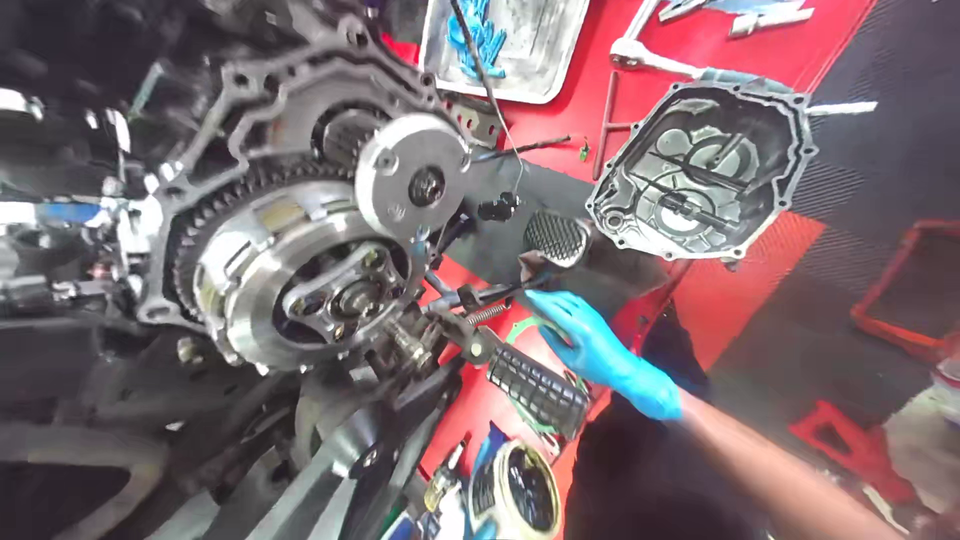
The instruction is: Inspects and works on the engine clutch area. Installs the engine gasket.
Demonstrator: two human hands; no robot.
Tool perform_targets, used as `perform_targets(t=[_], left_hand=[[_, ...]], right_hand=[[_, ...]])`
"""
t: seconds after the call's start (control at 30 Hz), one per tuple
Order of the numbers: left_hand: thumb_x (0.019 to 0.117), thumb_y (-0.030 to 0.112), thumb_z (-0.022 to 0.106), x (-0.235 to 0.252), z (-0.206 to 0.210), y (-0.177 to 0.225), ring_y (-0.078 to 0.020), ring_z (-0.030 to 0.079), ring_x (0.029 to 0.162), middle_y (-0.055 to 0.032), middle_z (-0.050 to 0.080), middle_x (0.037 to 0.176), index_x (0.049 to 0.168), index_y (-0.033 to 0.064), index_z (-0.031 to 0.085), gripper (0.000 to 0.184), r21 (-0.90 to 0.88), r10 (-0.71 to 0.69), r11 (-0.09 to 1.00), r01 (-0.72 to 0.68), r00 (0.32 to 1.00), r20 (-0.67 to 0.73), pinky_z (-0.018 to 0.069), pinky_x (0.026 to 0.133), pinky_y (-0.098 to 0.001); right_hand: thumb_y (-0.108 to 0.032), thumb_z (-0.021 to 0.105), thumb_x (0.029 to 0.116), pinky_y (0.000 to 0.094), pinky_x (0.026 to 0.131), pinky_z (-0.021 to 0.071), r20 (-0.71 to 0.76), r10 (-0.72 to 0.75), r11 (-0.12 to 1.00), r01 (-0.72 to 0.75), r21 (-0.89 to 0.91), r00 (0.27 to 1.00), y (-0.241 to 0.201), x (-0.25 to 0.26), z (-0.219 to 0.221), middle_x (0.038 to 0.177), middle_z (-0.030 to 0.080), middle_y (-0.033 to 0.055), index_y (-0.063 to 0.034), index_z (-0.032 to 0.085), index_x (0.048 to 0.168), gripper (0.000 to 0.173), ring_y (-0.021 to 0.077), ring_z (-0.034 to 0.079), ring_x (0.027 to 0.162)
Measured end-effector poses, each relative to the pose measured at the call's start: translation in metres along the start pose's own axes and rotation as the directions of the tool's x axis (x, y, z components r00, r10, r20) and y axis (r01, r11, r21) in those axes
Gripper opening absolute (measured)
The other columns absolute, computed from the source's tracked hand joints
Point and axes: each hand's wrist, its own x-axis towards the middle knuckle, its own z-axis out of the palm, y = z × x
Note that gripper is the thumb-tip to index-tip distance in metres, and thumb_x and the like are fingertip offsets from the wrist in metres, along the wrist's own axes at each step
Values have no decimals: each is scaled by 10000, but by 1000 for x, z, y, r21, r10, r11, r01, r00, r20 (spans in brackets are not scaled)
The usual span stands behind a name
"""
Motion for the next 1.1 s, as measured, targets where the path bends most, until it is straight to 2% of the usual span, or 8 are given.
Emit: perform_targets(t=[0.13, 0.23, 0.33, 0.67, 0.8, 0.87, 1.0, 1.1], left_hand=[[766, 186, 808, 7, 26, 13, -154, 720, 1026, -56, 738, 1138, 1317, 106, 585, 600, -12, 38, 999, -37, 996, 84, 604, 898, -377], [758, 178, 814, 28, 34, 12, -173, 671, 1162, -79, 668, 1320, 1507, 132, 474, 823, -49, 130, 991, -121, 947, 293, 566, 991, -384], [732, 175, 821, 25, 37, 9, -198, 642, 1214, -119, 631, 1369, 1523, 87, 440, 883, -41, 180, 984, -176, 933, 310, 543, 1026, -399], [723, 242, 836, 14, 17, -5, -205, 661, 1187, -139, 652, 1336, 1497, 45, 456, 884, -99, 225, 974, -204, 918, 326, 561, 996, -407], [685, 322, 864, 12, 23, -8, -206, 699, 1095, -125, 695, 1237, 1440, 75, 492, 878, -96, 136, 989, -110, 933, 333, 593, 930, -412], [687, 315, 872, 17, 23, -14, -218, 711, 1071, -136, 709, 1201, 1402, 66, 514, 838, -128, 114, 989, -77, 941, 319, 601, 919, -426], [743, 278, 831, 26, 13, -17, -253, 704, 1093, -173, 697, 1217, 1393, 33, 527, 759, -114, 120, 989, -92, 955, 270, 592, 937, -464], [774, 201, 767, 20, 20, -6, -254, 717, 1040, -168, 711, 1165, 1353, 18, 550, 645, -75, 119, 991, -109, 984, 136, 605, 893, -470]], right_hand=[[-242, 730, 944, 240, 867, 565, 474, 60, 865, -283, 414, 878, -56, -79, -32, 1152, 741, 40, -62, 612, 1386, 491, 52, 686, 947], [-319, 773, 907, 342, 848, 587, 668, -35, 893, -277, 355, 744, -78, -84, -46, 1253, 722, 74, -122, 437, 1560, 760, 142, 710, 915], [-364, 761, 903, 436, 767, 578, 706, -98, 957, -129, 261, 701, -92, -91, -40, 997, 727, 145, -96, 437, 1557, 778, 234, 675, 750], [-435, 769, 879, 532, 935, 539, 809, -14, 1000, 24, 0, 587, -129, -114, -23, 1240, 700, 153, -120, 406, 1570, 842, 320, 695, 1079], [-426, 748, 909, 534, 872, 555, 758, 42, 998, -63, 0, 651, -144, -120, -31, 1102, 726, 165, -112, 470, 1535, 753, 310, 709, 930], [-353, 743, 933, 473, 917, 576, 662, 61, 986, -149, 78, 747, -144, -117, -46, 1213, 712, 147, -122, 502, 1520, 675, 258, 714, 988], [-227, 628, 988, 369, 942, 598, 260, 177, 958, -226, 175, 949, -116, -77, -88, 1342, 665, 61, -77, 513, 1490, 536, 153, 696, 1088], [-242, 510, 1042, 359, 968, 577, -56, 227, 950, -208, 234, 972, -85, -9, -113, 1339, 666, 104, -2, 441, 1517, 537, 166, 690, 1113]])
